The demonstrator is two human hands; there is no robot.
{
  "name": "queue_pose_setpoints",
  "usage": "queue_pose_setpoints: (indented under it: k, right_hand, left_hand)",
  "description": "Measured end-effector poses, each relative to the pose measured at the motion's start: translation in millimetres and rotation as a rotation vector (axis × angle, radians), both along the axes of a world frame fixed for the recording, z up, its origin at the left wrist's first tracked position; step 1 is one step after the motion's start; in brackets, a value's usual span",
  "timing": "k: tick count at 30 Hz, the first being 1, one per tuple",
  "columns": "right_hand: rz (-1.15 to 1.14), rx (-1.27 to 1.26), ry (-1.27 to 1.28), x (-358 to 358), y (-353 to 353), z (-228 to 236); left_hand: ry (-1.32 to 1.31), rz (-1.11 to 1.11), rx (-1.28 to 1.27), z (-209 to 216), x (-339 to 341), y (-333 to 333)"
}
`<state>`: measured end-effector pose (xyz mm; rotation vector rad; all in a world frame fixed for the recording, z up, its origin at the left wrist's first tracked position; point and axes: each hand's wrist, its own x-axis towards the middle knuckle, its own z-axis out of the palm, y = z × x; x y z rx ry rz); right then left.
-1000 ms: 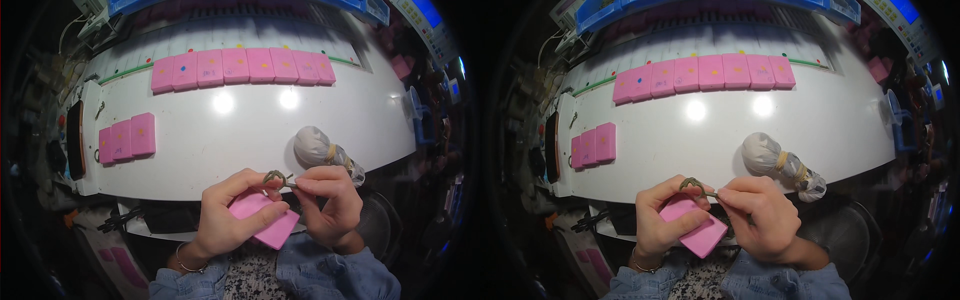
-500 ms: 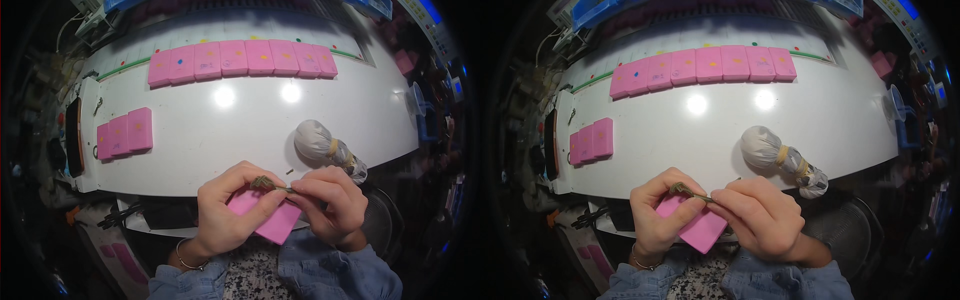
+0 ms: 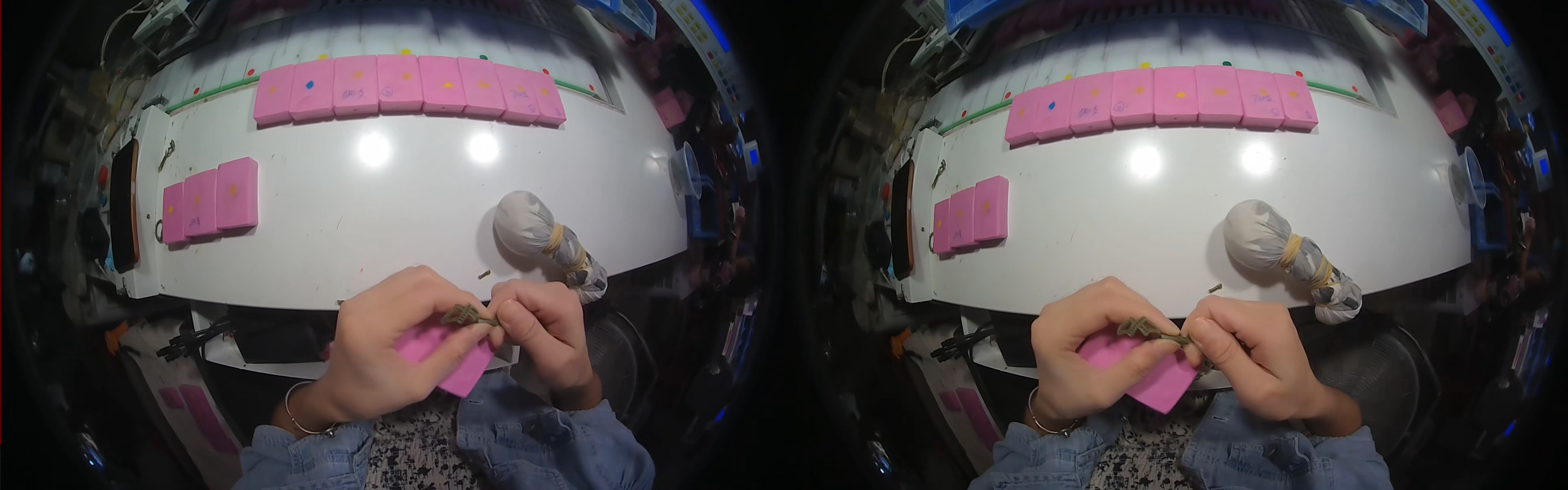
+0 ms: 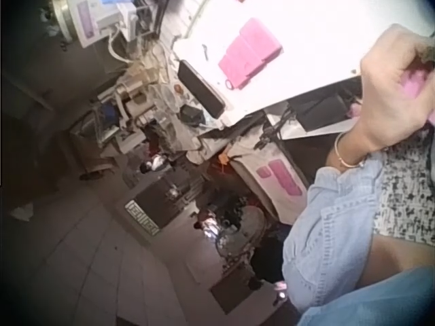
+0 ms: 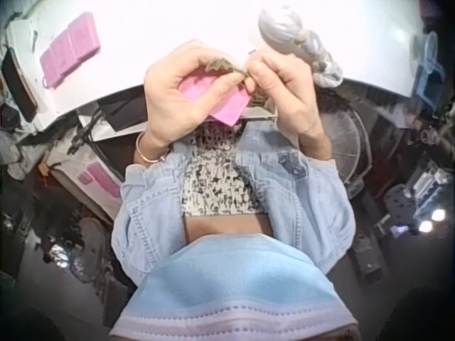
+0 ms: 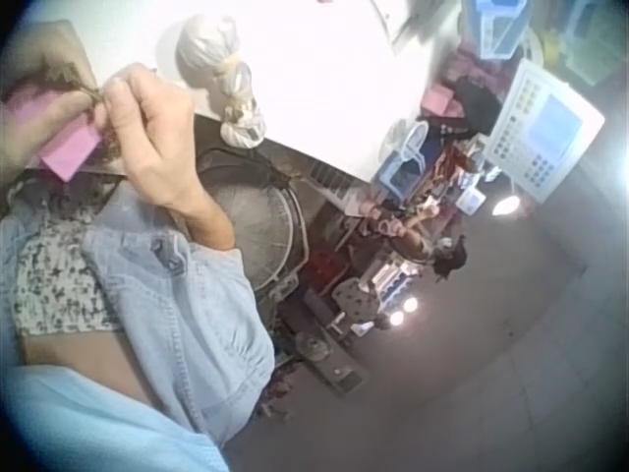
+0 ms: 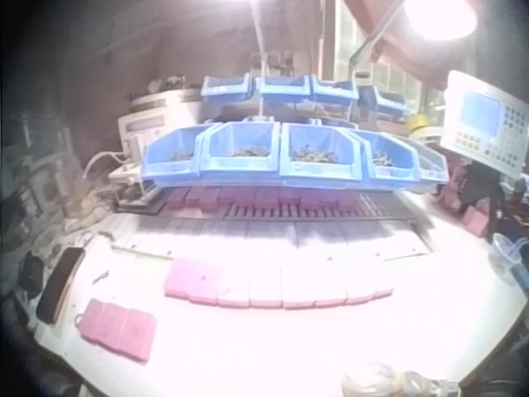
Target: Removing wax jewelry patterns from rubber molds and preparing them for casting.
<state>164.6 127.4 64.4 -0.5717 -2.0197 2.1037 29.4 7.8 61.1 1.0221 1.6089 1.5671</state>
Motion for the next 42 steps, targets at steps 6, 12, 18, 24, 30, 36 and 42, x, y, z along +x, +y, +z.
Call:
queue_pose_setpoints:
  k: [6, 12, 18, 24, 30, 36, 42]
  right_hand:
    - [0.131, 0.412, -0.162, 9, 7, 10]
    - [-0.077, 0.589, -0.077, 9, -1, 8]
    - [-0.056, 0.457, -0.020, 0, -5, 10]
    - [-0.097, 0.385, 0.047, 2, -5, 5]
    - [-0.119, 0.303, 0.048, 8, -10, 3]
    - [-0.128, 0.532, 0.027, 5, -14, 9]
    - [-0.173, 0.809, 0.002, 3, -23, 12]
  left_hand:
    - [0.324, 0.064, 0.005, 3, 1, -5]
    - [0.351, 0.051, -0.041, 2, 1, -4]
    - [0.314, 0.055, -0.024, 1, 3, -5]
    - [0.298, 0.057, -0.028, 9, 4, -8]
    - [0.203, 0.161, 0.006, 11, 3, -12]
    - [0.179, 0.160, -0.003, 10, 1, -11]
    - [0.285, 0.206, 0.011, 4, 2, -12]
